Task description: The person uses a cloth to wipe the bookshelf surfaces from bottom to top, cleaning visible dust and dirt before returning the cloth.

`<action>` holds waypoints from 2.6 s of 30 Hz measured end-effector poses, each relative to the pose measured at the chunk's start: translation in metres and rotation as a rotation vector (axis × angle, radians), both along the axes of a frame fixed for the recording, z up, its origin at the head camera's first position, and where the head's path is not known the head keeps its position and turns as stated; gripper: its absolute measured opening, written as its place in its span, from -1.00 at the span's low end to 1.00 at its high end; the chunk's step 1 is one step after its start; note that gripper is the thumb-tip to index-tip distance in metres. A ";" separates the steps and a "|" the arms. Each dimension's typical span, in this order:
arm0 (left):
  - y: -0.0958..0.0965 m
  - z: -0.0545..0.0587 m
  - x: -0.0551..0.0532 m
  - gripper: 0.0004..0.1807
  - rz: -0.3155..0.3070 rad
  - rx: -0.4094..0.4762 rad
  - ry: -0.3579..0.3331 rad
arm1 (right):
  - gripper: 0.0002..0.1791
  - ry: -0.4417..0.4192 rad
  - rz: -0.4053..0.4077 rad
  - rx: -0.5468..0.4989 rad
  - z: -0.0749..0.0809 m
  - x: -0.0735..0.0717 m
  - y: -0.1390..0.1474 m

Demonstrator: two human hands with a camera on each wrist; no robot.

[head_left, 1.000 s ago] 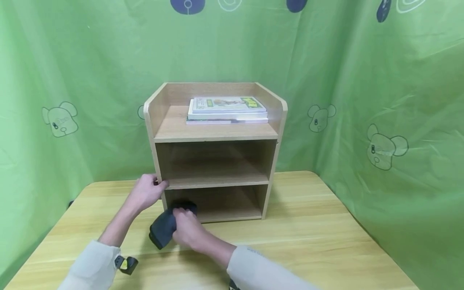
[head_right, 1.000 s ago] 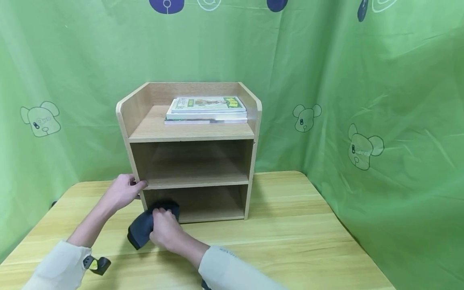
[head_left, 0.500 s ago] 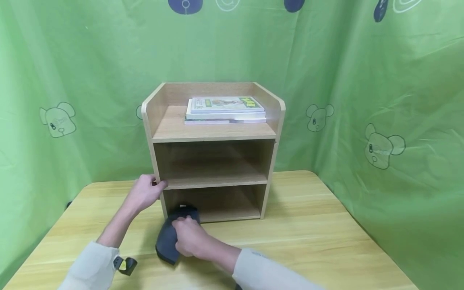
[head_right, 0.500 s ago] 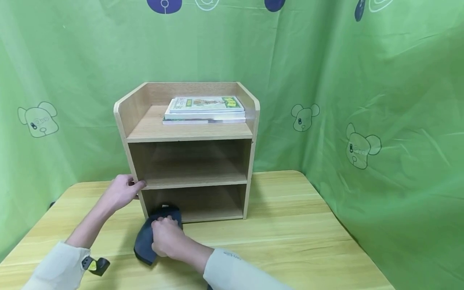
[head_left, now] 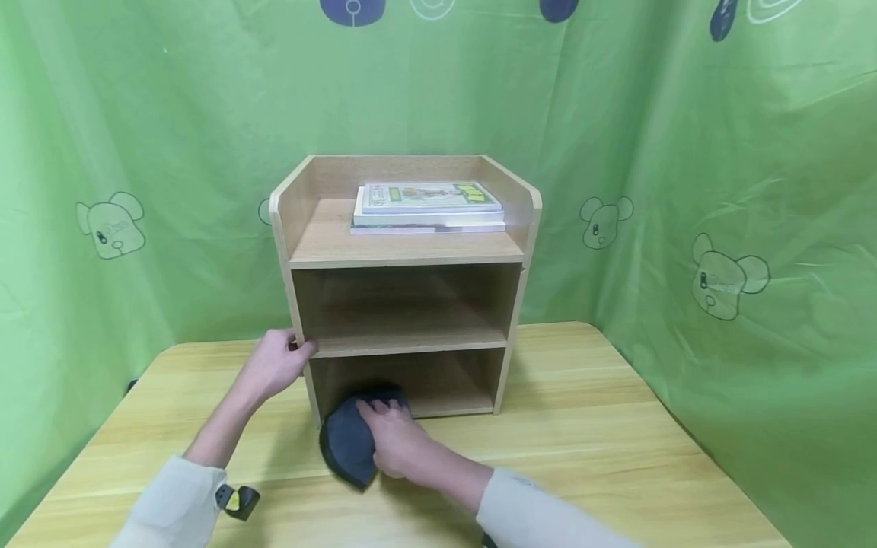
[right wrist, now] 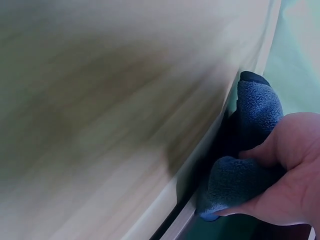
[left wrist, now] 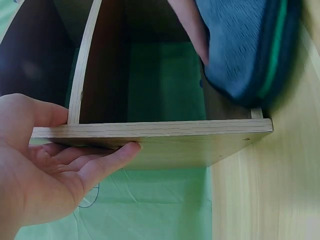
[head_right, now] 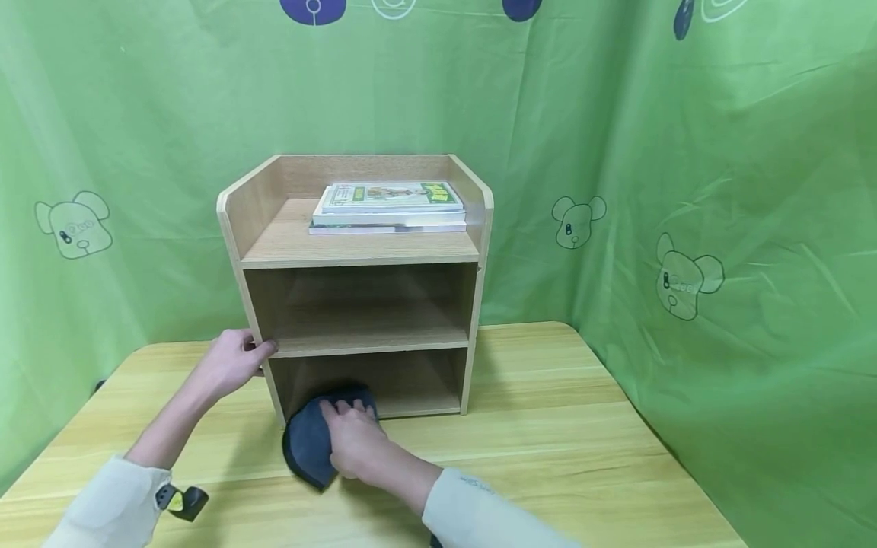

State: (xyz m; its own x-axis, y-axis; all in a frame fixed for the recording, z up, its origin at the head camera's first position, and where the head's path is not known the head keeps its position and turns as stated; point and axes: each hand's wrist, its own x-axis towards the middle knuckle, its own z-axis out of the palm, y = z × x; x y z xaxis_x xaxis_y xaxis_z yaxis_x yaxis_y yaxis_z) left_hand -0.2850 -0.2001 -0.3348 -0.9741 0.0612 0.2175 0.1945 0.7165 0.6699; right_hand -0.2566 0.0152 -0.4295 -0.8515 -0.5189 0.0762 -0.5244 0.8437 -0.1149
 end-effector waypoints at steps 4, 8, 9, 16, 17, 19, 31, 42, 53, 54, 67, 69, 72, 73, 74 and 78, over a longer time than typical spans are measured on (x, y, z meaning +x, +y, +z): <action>0.000 0.001 0.001 -0.70 0.003 0.008 -0.013 | -0.08 0.035 -0.017 -0.007 -0.003 -0.006 0.022; 0.000 0.002 0.002 -0.71 0.000 0.014 -0.022 | -0.04 0.060 -0.030 -0.030 -0.004 -0.009 0.041; 0.000 0.002 0.002 -0.71 -0.001 0.014 -0.025 | -0.04 0.057 -0.034 -0.033 -0.003 -0.009 0.046; 0.000 0.001 0.001 -0.71 -0.002 0.004 -0.026 | -0.09 0.031 -0.071 -0.045 -0.002 -0.011 0.062; 0.000 0.001 0.001 -0.71 -0.002 0.004 -0.026 | -0.08 0.032 -0.075 -0.042 -0.003 -0.011 0.063; 0.000 0.001 0.001 -0.70 -0.005 0.009 -0.028 | -0.08 0.033 -0.078 -0.038 -0.004 -0.011 0.064; 0.000 0.000 0.001 -0.70 -0.007 0.014 -0.025 | -0.04 0.036 -0.083 -0.027 -0.007 -0.010 0.063; 0.001 0.000 0.001 -0.71 -0.006 0.026 -0.031 | -0.05 0.059 -0.073 -0.029 -0.008 -0.007 0.066; -0.001 -0.004 0.008 -0.59 -0.033 0.054 -0.101 | -0.06 0.067 -0.056 -0.038 -0.010 -0.007 0.065; -0.001 -0.005 0.009 -0.54 -0.041 0.062 -0.109 | -0.06 0.066 -0.056 -0.038 -0.010 -0.007 0.065; 0.005 -0.028 0.002 -0.59 0.003 0.040 0.007 | -0.06 0.063 -0.056 -0.050 -0.010 -0.007 0.067; 0.003 -0.028 0.002 -0.58 -0.010 0.051 -0.006 | -0.05 0.059 -0.057 -0.053 -0.010 -0.007 0.066; -0.001 -0.029 0.001 -0.58 -0.028 0.068 -0.030 | -0.05 0.065 -0.052 -0.059 -0.010 -0.007 0.067; -0.002 -0.029 0.000 -0.59 -0.030 0.071 -0.039 | -0.05 0.070 -0.048 -0.064 -0.010 -0.007 0.067; -0.002 -0.028 0.000 -0.60 -0.030 0.075 -0.046 | -0.07 0.080 -0.041 -0.071 -0.011 -0.007 0.067; -0.003 -0.027 0.000 -0.63 -0.023 0.073 -0.065 | -0.10 0.120 -0.014 -0.094 -0.012 -0.006 0.069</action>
State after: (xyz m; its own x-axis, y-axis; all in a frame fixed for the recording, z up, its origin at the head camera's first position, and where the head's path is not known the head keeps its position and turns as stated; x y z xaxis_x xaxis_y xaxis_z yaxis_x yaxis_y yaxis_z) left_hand -0.2853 -0.2028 -0.3623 -0.9849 0.0704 0.1584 0.1650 0.6611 0.7320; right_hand -0.2630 0.0843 -0.4413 -0.8405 -0.4926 0.2255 -0.5272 0.8396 -0.1311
